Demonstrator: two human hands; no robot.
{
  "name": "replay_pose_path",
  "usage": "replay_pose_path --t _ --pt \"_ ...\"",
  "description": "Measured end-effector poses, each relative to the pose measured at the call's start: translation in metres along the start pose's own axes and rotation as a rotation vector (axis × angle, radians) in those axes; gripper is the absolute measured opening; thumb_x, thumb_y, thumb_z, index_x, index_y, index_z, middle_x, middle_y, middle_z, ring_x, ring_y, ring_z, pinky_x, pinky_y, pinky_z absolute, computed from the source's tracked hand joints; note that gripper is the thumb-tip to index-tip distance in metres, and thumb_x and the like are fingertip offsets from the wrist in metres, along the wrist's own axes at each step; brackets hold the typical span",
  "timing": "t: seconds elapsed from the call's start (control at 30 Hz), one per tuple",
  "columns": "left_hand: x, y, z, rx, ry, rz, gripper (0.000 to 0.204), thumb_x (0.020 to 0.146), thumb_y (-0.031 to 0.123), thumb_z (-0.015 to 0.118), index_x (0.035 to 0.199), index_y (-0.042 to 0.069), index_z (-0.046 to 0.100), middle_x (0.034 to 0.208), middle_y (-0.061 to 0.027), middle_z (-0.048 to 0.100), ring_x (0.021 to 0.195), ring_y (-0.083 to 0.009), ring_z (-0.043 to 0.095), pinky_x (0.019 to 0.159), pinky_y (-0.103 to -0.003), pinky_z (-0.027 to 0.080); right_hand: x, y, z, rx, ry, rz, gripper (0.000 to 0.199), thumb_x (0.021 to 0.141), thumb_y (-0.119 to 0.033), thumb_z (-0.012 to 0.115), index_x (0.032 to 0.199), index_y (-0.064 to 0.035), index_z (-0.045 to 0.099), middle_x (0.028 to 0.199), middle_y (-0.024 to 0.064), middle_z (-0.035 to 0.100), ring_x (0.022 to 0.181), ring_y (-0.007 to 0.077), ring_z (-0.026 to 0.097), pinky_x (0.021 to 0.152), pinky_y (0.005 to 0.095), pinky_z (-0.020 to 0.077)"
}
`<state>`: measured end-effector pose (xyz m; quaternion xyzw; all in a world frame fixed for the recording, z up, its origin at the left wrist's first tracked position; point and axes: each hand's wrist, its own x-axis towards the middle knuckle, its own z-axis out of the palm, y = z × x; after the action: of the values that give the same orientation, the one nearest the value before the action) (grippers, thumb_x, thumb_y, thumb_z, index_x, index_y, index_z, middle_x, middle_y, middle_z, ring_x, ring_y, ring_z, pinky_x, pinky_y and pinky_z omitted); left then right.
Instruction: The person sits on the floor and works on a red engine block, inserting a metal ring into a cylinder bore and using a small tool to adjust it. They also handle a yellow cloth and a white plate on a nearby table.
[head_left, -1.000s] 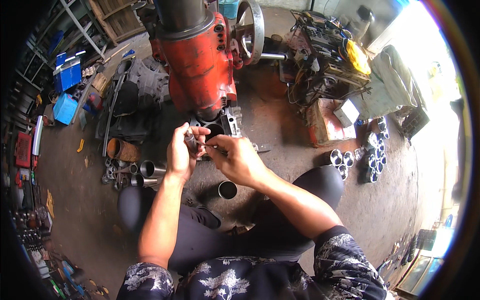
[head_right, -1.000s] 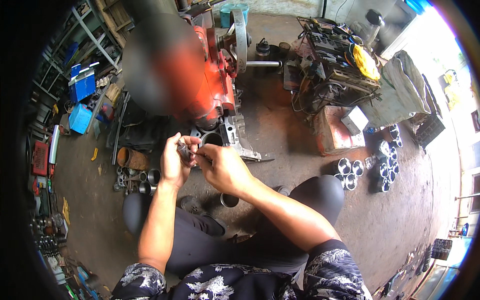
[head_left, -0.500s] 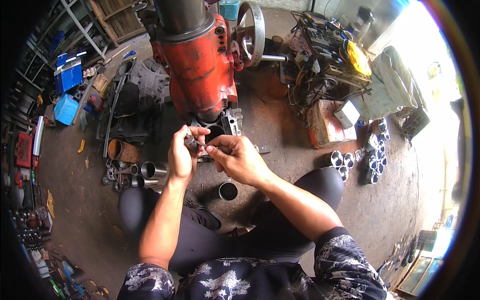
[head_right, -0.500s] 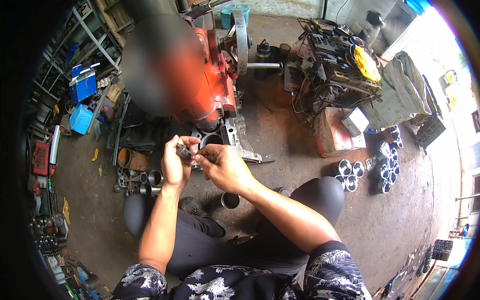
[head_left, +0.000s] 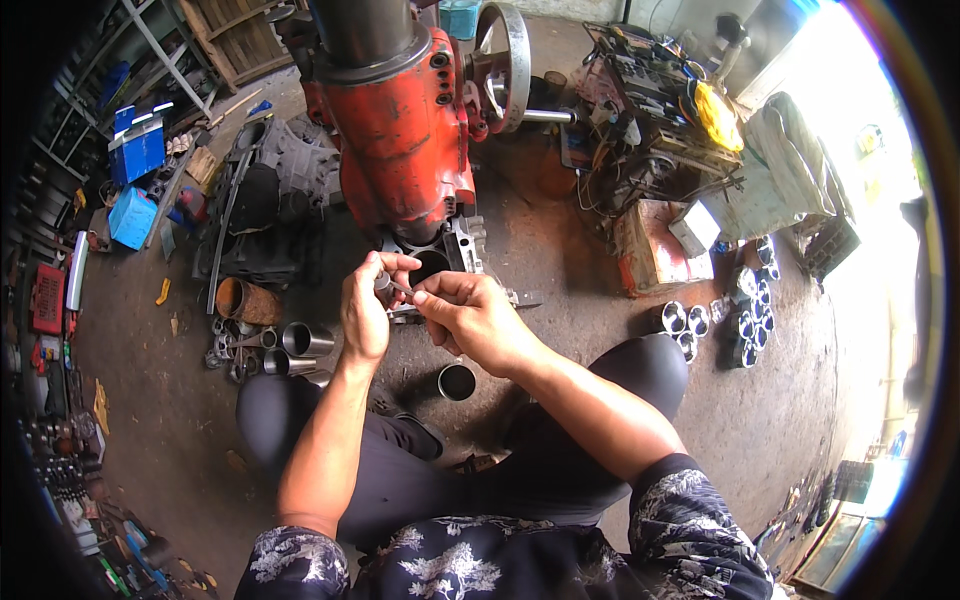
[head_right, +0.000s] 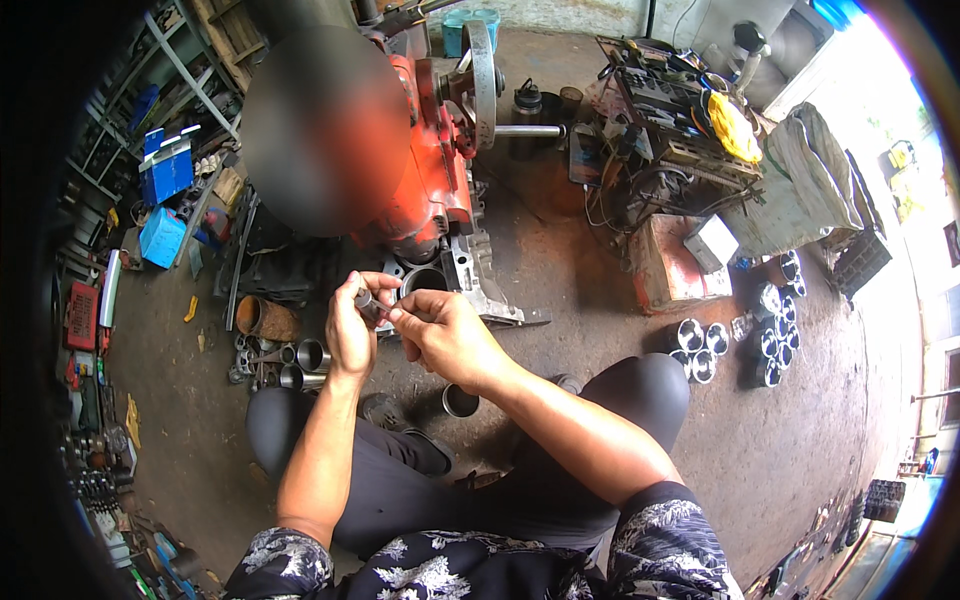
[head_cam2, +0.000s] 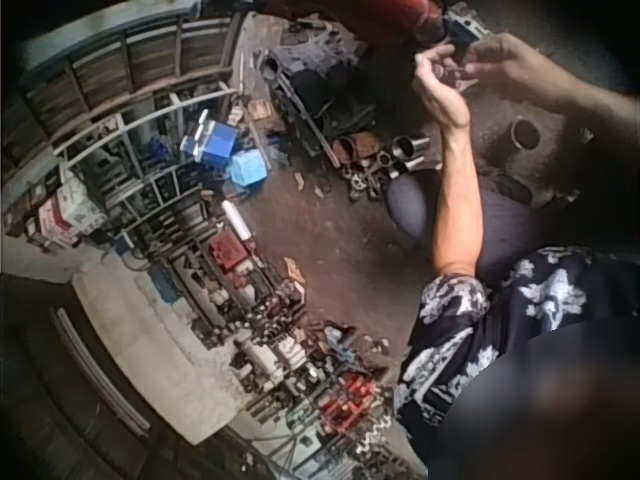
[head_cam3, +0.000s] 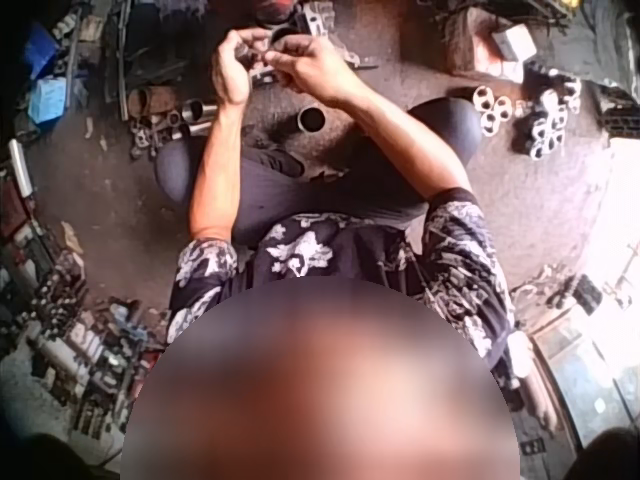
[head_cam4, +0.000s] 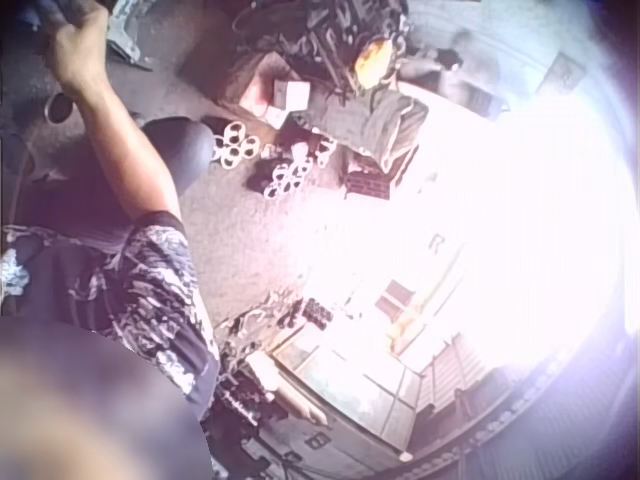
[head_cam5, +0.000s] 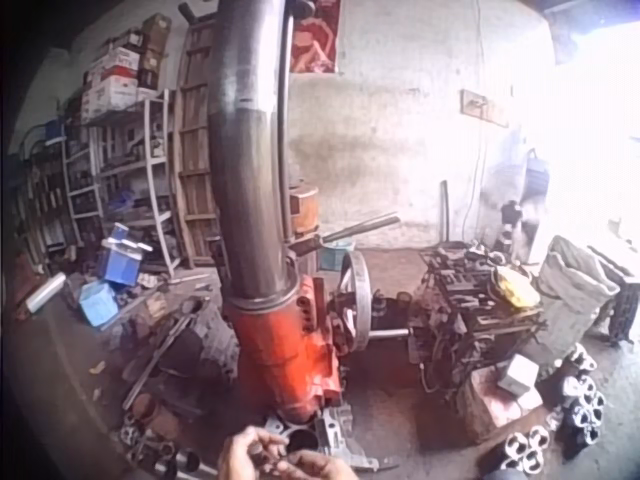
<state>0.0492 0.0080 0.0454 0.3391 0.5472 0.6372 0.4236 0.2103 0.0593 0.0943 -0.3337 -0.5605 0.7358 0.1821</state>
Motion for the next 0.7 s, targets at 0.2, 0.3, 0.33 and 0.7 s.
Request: replay_pose_path --t 0.2,0.3,0.33,0.7 --pt "-0.001 -0.001 -0.001 0.011 -0.027 -0.009 0.055 0.105 0.039 0.032 0.092 0.001 0.070 0.072 0.0036 0.053 0.063 -0.0043 0.046 0.055 -0.020 0.035 0.001 0.021 0.005 -0.668 0.189 -0.604 0.013 0.095 -0.011 0.059 0.099 0.0005 0.061 0.068 0.0156 0.063 0.062 0.0282 0.065 0.058 0.0401 0.0509" --pt "-0.002 -0.001 -0.003 -0.028 -0.029 -0.063 0.054 0.104 0.039 0.032 0.091 0.001 0.069 0.071 0.0035 0.053 0.062 -0.0046 0.046 0.055 -0.020 0.035 0.003 0.024 0.003 -0.922 0.185 -0.773 0.015 0.092 -0.008 0.059 0.105 0.0008 0.059 0.069 0.0155 0.063 0.064 0.0322 0.065 0.059 0.0430 0.0518" --pt "-0.002 0.000 -0.004 -0.043 -0.030 -0.082 0.054 0.104 0.040 0.033 0.091 0.001 0.067 0.071 0.0035 0.053 0.063 -0.0050 0.047 0.056 -0.021 0.036 0.003 0.023 0.003 -0.934 0.189 -0.801 0.017 0.093 -0.008 0.061 0.108 0.0008 0.062 0.069 0.0140 0.063 0.061 0.0292 0.065 0.057 0.0403 0.0512" --pt "0.000 0.002 -0.002 -0.110 -0.024 -0.095 0.054 0.104 0.039 0.033 0.092 0.001 0.069 0.071 0.0034 0.053 0.059 -0.0049 0.048 0.054 -0.021 0.037 0.004 0.020 0.003 -0.854 0.200 -0.734 0.012 0.094 -0.009 0.062 0.104 -0.0018 0.065 0.067 0.0096 0.063 0.058 0.0222 0.063 0.056 0.0355 0.0499"
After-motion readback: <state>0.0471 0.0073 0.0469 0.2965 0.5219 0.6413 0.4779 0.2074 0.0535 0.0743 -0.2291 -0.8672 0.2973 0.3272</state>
